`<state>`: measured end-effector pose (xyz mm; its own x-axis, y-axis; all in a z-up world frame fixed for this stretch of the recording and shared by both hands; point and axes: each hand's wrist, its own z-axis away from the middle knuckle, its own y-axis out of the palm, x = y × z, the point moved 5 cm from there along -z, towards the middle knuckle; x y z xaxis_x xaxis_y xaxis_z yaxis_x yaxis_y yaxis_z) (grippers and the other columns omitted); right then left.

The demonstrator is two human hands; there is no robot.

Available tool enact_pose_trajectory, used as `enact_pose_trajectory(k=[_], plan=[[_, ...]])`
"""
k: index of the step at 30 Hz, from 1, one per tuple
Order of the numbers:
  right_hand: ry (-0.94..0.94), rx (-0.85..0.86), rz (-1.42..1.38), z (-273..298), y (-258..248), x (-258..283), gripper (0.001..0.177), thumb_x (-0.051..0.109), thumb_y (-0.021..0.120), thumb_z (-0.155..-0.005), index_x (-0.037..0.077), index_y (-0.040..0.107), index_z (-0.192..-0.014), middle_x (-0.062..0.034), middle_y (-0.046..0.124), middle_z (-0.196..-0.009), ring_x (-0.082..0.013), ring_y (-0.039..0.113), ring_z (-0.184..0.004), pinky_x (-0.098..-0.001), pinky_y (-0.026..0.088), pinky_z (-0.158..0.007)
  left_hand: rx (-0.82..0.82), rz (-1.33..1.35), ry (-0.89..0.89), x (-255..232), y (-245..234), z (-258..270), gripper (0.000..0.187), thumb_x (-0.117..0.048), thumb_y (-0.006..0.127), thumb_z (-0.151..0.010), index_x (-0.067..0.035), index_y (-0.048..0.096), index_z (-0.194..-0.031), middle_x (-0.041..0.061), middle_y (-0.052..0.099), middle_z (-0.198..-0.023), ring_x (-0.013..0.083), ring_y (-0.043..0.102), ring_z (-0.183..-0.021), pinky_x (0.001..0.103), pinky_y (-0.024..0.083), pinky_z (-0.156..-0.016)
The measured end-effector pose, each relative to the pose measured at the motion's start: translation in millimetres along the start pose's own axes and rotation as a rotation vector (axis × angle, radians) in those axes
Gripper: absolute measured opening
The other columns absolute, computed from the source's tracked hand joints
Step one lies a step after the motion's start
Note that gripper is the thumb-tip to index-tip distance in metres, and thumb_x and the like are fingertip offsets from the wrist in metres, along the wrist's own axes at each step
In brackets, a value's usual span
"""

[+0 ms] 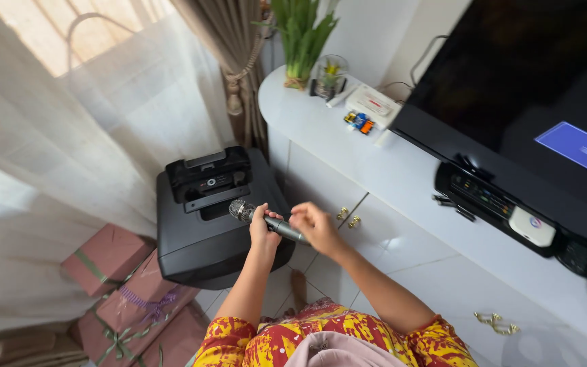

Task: The person plugs a pink portable fan into a power strip on a vanity table, then plugs a tablet into the same power strip. Afterwards, they walk to a karaoke machine, remove a microphone, and insert batteries into it.

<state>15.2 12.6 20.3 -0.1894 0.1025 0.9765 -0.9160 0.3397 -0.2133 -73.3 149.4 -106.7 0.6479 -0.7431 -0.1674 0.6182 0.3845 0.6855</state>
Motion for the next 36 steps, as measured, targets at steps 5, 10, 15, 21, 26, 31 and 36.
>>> enact_pose_trajectory(k=[5,10,15,21,26,31,36], plan=[[0.664,0.209,-0.287,18.6,-35.1,-35.1,0.055,0.025,0.056,-0.091,0.005,0.041,-0.140,-0.0228,0.069,-0.117,-0.0344,0.073,-0.091,-0.0424,0.063,-0.074,0.095,-0.076,-0.050,35.1,26.4,17.7,0.022,-0.009,0.070,-0.090,-0.009,0.051,-0.079,0.001,0.055,-0.070,0.0126,0.055,-0.060,0.032,0.053,-0.059],[0.257,0.094,0.320,28.2,-60.6,-45.9,0.074,0.022,0.088,-0.074,0.004,0.049,-0.134,-0.0179,0.063,-0.122,-0.0280,0.065,-0.107,-0.0394,0.056,-0.086,0.217,-0.205,0.003,59.8,57.8,45.3,0.022,-0.014,0.072,-0.091,-0.010,0.052,-0.085,0.002,0.054,-0.074,0.0143,0.055,-0.064,0.033,0.053,-0.061],[0.257,-0.010,0.465,35.8,-83.1,-62.5,0.060,0.039,0.085,-0.090,0.003,0.053,-0.126,-0.0204,0.059,-0.124,-0.0262,0.064,-0.103,-0.0357,0.056,-0.075,0.283,-0.314,0.051,86.6,86.3,57.1,0.021,-0.018,0.073,-0.093,-0.009,0.054,-0.094,0.003,0.053,-0.077,0.0151,0.055,-0.066,0.035,0.053,-0.060],[0.496,-0.087,0.238,64.6,-121.0,-47.2,0.071,0.032,0.084,-0.078,0.000,0.044,-0.127,-0.0235,0.069,-0.112,-0.0312,0.071,-0.086,-0.0358,0.057,-0.068,0.399,-0.392,0.067,129.8,108.0,62.7,0.022,-0.019,0.073,-0.093,-0.009,0.054,-0.094,0.003,0.052,-0.076,0.0160,0.055,-0.065,0.036,0.052,-0.059],[0.039,-0.204,0.751,74.8,-140.2,-39.0,0.058,0.036,0.081,-0.097,0.000,0.049,-0.130,-0.0257,0.063,-0.109,-0.0339,0.064,-0.092,-0.0433,0.054,-0.073,0.358,-0.421,0.077,165.6,122.1,67.8,0.026,-0.021,0.073,-0.093,-0.007,0.051,-0.096,0.005,0.054,-0.080,0.0172,0.056,-0.066,0.036,0.054,-0.060],[0.427,-0.223,0.464,87.4,-176.9,-59.8,0.059,0.040,0.078,-0.088,0.001,0.049,-0.122,-0.0134,0.067,-0.105,-0.0314,0.072,-0.088,-0.0425,0.059,-0.075,0.405,-0.455,0.101,190.4,136.5,78.8,0.027,-0.022,0.073,-0.093,-0.007,0.052,-0.099,0.006,0.055,-0.083,0.0164,0.057,-0.067,0.035,0.054,-0.059],[0.378,-0.271,0.472,97.0,-196.8,-44.5,0.068,0.044,0.083,-0.080,0.002,0.045,-0.119,-0.0162,0.069,-0.098,-0.0292,0.071,-0.090,-0.0404,0.057,-0.079,0.452,-0.468,0.134,217.0,149.1,85.2,0.029,-0.022,0.075,-0.092,-0.006,0.051,-0.097,0.007,0.055,-0.082,0.0178,0.058,-0.065,0.036,0.053,-0.056]])
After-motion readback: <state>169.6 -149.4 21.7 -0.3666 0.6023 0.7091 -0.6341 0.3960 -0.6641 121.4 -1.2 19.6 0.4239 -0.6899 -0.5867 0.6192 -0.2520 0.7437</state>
